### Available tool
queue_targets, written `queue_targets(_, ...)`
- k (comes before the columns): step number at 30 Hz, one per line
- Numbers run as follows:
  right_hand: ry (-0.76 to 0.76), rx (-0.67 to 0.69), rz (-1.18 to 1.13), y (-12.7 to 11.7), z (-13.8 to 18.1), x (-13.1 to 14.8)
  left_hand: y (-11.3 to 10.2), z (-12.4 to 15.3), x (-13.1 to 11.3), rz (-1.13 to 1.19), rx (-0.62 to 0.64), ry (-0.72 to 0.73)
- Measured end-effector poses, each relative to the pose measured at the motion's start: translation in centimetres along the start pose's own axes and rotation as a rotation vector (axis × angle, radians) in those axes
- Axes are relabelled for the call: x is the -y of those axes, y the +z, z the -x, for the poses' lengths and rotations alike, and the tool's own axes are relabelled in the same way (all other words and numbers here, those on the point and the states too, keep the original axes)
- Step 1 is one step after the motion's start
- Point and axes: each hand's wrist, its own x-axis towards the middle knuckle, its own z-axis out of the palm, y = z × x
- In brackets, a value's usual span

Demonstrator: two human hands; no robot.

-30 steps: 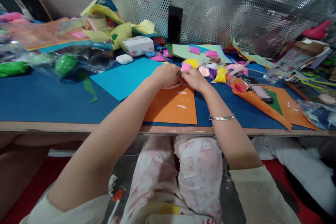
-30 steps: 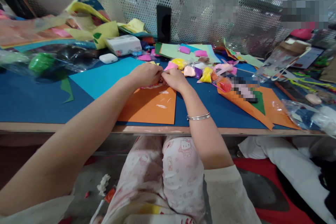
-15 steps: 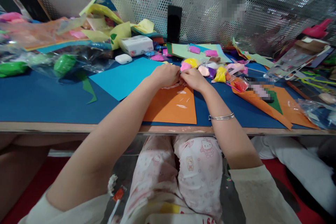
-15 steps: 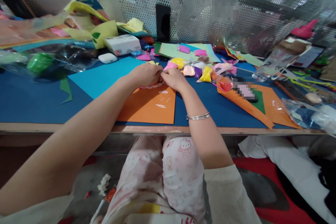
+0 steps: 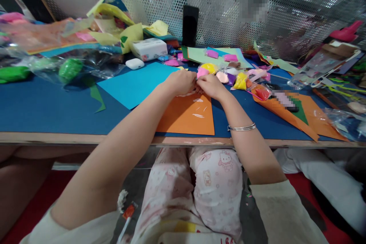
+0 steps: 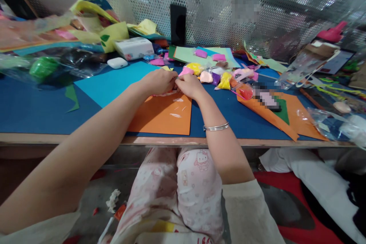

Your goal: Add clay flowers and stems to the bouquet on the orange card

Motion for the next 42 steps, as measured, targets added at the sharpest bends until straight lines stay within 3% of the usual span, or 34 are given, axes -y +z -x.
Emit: queue_targets(42, 0.033, 0.032, -0.008, -0.34, 0.53, 0.87, -0.10, 0.16, -0.01, -0.022, 0.015, 0.020)
